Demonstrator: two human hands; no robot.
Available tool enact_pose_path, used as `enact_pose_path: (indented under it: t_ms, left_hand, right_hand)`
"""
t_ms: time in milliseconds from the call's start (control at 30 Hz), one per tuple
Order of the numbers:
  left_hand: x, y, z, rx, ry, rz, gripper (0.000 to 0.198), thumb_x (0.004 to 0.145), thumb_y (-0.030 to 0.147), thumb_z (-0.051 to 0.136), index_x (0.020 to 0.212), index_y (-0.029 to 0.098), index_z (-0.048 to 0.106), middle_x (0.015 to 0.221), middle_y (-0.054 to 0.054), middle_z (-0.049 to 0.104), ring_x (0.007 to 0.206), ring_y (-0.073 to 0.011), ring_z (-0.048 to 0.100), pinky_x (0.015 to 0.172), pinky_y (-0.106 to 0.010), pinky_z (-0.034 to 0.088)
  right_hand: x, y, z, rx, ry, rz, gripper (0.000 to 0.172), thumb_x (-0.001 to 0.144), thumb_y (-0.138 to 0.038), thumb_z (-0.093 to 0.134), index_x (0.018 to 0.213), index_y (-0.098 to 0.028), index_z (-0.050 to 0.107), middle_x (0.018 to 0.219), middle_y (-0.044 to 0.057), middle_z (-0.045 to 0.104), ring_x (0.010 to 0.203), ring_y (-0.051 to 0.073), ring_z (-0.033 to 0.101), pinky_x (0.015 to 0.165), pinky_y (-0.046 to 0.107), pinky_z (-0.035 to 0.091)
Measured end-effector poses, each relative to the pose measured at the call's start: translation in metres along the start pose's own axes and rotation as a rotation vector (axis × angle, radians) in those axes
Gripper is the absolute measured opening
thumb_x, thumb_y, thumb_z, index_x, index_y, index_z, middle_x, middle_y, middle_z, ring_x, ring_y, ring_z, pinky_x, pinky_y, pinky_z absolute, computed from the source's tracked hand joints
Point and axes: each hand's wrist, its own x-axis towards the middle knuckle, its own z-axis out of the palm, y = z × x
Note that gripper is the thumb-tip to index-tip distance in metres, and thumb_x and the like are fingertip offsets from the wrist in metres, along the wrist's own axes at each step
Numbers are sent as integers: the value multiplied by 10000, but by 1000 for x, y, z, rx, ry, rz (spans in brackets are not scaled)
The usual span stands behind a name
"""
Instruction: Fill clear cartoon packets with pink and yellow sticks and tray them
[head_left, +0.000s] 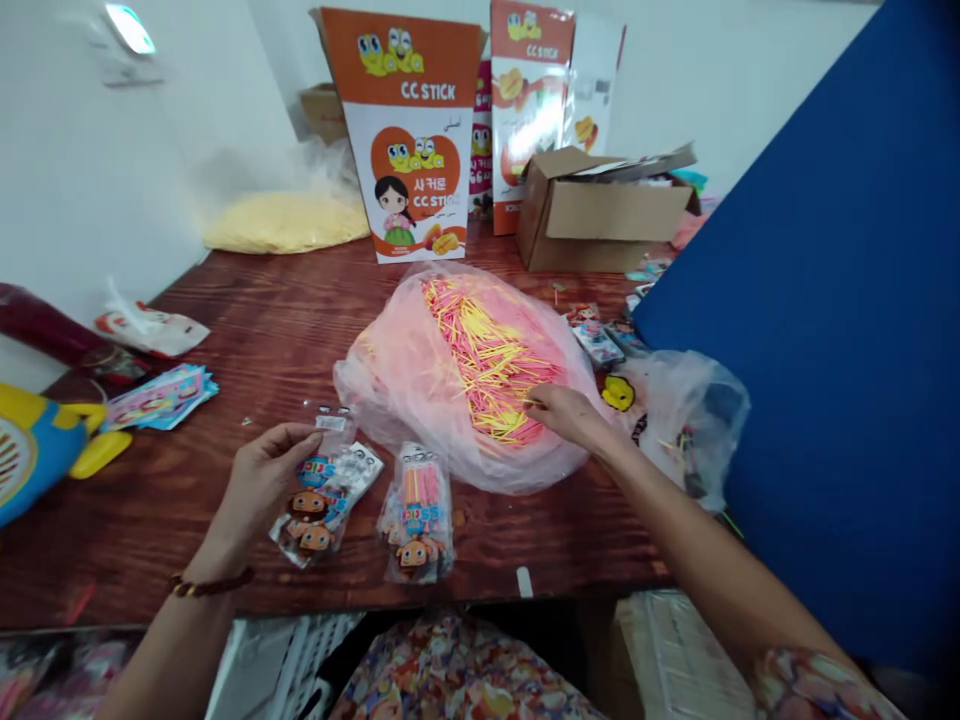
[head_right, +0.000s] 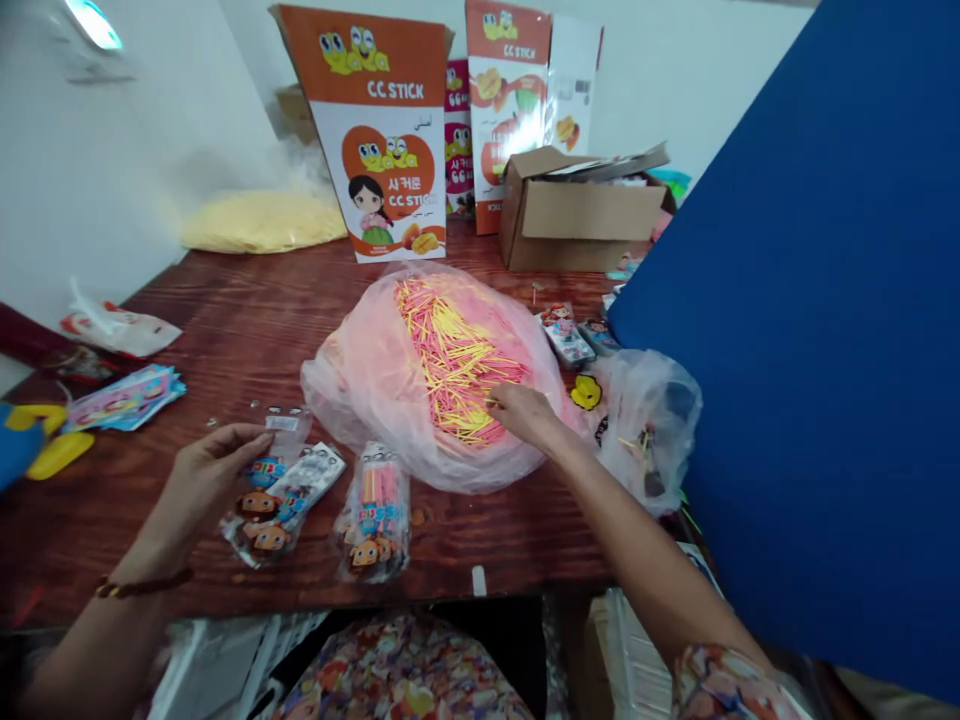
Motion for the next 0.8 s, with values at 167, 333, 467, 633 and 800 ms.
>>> enact_pose_path:
  t_ms: [167,333,467,633,800]
  left_hand:
    - [-20,-1,36,-85,-121,-8,345,583,414,862,753,174,682,690,23,654,593,-108,556,548,-196,450]
    - [-34,0,68,-96,-183,-43,356,562,426,862,699,156,677,627,23,637,532,-98,515,500,-197,405]
    - [-35,-4,80,-39,-239,-18,302,635,416,819,698,146,699,602,20,623,548,-104,511,516,-202,398]
    - [-34,-11,82,-64,-257,-24,282,655,403,814,668,147,697,595,33,599,544,-86,486,508,-182,377]
    - [-39,-5,85,-164,-244,-73,289,607,378,855,696,150,700,629,32,625,550,-80,503,512,-172,402]
  right_hand:
    - [2,-14,-3,-353,-252,-200,243,863,-165,517,1030,-188,692,1097,112,683,994,230,642,674,264,418]
    - [6,-9,9,-521,-302,-306,277,901,-151,482,1097,-141,678,1120,165,654,1011,271,638,703,306,485]
    - [10,-3,23,-581,-241,-367,295,932,-108,415,1089,-128,664,1088,159,656,999,264,633,735,329,498]
    - [8,11,36,-616,-172,-431,279,973,-131,388,1080,-116,645,1084,156,650,1018,259,604,825,360,462]
    - [5,15,39,-626,-125,-448,255,979,-141,403,1059,-125,645,1072,151,647,1003,255,588,828,368,414]
